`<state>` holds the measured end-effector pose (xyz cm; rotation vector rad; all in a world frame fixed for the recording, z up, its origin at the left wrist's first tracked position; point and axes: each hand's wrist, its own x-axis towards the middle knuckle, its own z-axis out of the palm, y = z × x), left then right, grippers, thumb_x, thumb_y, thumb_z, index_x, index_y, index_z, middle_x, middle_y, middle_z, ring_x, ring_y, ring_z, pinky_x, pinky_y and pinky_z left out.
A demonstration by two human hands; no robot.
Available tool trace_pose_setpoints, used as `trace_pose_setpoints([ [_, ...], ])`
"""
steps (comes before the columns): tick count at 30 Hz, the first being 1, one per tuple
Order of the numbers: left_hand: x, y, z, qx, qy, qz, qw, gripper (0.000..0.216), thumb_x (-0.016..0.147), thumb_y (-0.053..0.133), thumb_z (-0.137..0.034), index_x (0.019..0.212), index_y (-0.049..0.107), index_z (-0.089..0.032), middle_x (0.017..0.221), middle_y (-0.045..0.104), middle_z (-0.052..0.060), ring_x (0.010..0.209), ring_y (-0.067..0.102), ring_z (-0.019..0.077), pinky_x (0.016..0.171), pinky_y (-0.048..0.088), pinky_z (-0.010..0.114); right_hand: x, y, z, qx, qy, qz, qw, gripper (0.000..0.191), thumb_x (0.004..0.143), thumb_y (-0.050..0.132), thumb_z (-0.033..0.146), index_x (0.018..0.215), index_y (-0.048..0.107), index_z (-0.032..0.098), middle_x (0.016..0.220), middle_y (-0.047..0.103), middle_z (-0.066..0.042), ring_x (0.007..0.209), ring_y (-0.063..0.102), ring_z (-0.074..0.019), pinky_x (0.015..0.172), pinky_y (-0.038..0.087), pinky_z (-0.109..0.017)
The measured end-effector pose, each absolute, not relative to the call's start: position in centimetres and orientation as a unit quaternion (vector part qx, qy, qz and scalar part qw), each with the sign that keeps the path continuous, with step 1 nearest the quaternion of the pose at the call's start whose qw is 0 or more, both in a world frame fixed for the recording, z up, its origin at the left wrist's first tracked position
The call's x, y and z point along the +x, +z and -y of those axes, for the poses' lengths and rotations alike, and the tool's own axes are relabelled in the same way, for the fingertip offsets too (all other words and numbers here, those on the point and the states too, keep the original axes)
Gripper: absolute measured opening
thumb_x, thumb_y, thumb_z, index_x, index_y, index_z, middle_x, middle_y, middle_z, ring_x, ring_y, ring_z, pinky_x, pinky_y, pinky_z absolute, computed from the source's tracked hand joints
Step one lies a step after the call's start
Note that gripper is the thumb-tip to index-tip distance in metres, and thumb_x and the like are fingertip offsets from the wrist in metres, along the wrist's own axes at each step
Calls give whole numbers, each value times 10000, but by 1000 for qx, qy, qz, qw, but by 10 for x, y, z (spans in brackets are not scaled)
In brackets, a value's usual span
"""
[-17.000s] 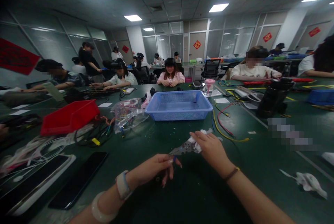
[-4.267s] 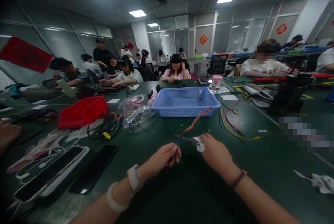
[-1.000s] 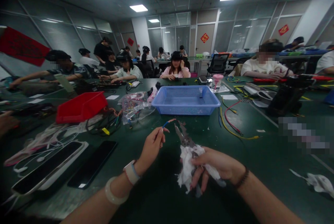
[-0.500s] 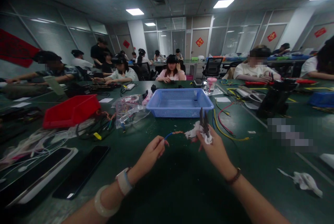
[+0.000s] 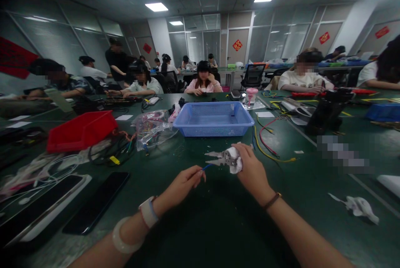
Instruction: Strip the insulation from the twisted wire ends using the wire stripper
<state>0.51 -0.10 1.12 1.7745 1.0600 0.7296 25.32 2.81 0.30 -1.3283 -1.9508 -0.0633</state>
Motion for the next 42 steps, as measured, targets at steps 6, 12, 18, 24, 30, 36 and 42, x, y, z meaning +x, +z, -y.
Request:
trace_pose_setpoints([
  [6, 6, 14, 3, 727, 293, -417, 460, 358, 966, 359, -394, 906, 610, -147, 665, 412, -34, 618, 408, 113, 584, 310, 232, 248, 2, -24, -520, -99, 793, 302, 547, 760, 487, 75, 1288, 476, 215, 1334, 520, -91, 1100, 580, -251, 836, 542, -363],
  [12, 5, 11, 1, 714, 304, -416, 473, 350, 964, 366, -401, 917, 607, -152, 663, 410, -38, 603, 391, 109, 574, 298, 229, 249, 2, -27, -521, -152, 797, 265, 610, 734, 481, 56, 1331, 435, 169, 1367, 498, -112, 1164, 542, -266, 844, 551, -365],
  [18, 5, 11, 1, 717, 297, -415, 475, 349, 964, 363, -398, 919, 605, -151, 656, 403, -40, 598, 387, 107, 569, 303, 223, 247, 2, -26, -514, -167, 804, 249, 667, 722, 457, 36, 1373, 375, 157, 1411, 450, -132, 1155, 552, -277, 830, 559, -383],
  [24, 4, 12, 2, 736, 281, -421, 449, 361, 966, 357, -401, 922, 612, -149, 667, 407, -36, 601, 388, 107, 561, 299, 222, 244, 1, -28, -491, -185, 814, 250, 667, 726, 435, 5, 1378, 357, 122, 1408, 434, -168, 1216, 500, -290, 1005, 448, -444],
  [30, 2, 11, 0, 744, 272, -416, 447, 345, 967, 359, -395, 937, 603, -153, 670, 409, -37, 604, 390, 107, 564, 300, 222, 242, -2, -28, -485, -174, 818, 255, 712, 739, 392, -10, 1425, 275, 143, 1418, 412, -177, 1273, 449, -291, 1019, 430, -462],
  [36, 4, 12, 0, 723, 273, -416, 479, 338, 965, 355, -393, 924, 588, -151, 672, 393, -35, 602, 374, 106, 552, 293, 217, 240, -5, -29, -477, -183, 821, 255, 640, 725, 387, -14, 1351, 364, 123, 1328, 480, -193, 1175, 514, -292, 972, 449, -466],
  [42, 3, 5, -3, 717, 273, -396, 505, 320, 965, 374, -373, 944, 593, -141, 668, 377, -41, 591, 359, 99, 549, 286, 216, 243, 2, -31, -474, -244, 819, 214, 398, 815, 429, 62, 1204, 499, 114, 1192, 574, -174, 955, 566, -268, 846, 463, -407],
])
